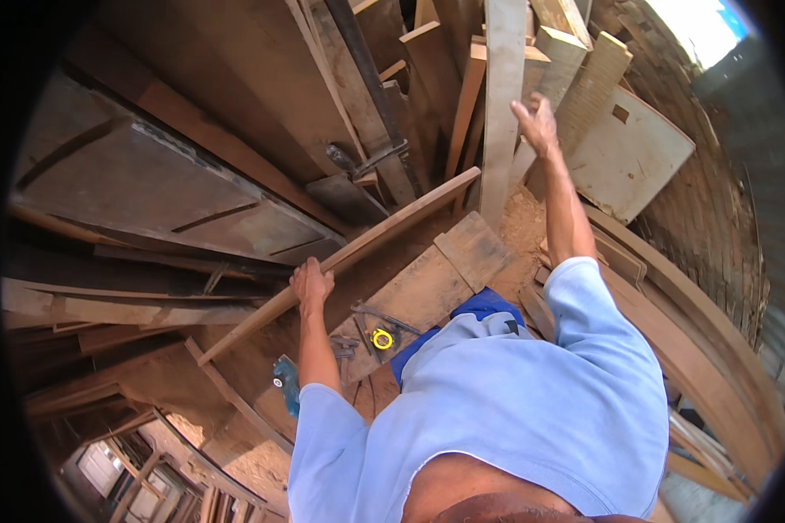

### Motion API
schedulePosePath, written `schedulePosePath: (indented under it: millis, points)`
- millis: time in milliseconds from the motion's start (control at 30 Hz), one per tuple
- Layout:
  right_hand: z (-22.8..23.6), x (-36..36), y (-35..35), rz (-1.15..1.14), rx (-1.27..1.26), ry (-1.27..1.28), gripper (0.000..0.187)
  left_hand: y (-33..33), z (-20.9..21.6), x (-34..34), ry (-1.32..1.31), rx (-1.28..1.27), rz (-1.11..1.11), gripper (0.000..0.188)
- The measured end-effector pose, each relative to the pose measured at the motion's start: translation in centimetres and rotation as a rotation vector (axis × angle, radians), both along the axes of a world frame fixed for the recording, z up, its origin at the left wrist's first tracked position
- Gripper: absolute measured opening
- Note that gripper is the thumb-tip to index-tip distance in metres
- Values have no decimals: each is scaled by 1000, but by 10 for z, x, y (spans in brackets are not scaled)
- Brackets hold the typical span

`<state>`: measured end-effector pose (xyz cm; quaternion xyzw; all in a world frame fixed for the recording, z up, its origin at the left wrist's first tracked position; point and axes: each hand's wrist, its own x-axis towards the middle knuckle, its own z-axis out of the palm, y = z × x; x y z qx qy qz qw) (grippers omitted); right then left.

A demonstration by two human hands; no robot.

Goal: The person uses a tape measure and a file on a large wooden board, then selects several wooden planks from a stack and fits them together by hand.

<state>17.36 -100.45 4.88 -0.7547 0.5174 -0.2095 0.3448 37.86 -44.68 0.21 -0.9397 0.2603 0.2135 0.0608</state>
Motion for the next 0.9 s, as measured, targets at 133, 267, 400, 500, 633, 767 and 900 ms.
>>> schedulePosePath:
  millis: [133, 267, 400, 500, 633, 767, 900]
  points:
    - [28, 47, -53, 103, -137, -4, 82, -41, 16, -17, 6, -27, 2, 41]
    - [12, 67, -94, 113, 13, -122, 77, -62, 34, -28, 41, -16, 36, 42]
    - [3, 70, -80, 82, -19, -133, 86, -54, 36, -37, 77, -1, 34, 40]
    - [3, 66, -62, 77, -136, 44, 94, -50, 30, -47, 76, -13, 38, 39]
    - [9, 73, -40, 38, -245, 228, 109, -59, 40, -54, 43, -38, 48, 39]
    - [9, 84, -35, 5, -270, 156, 113, -58, 37, -55, 37, -13, 54, 41]
    - [3, 85, -37, -25, -258, 90, 102, -56, 34, -56, 35, -21, 62, 41]
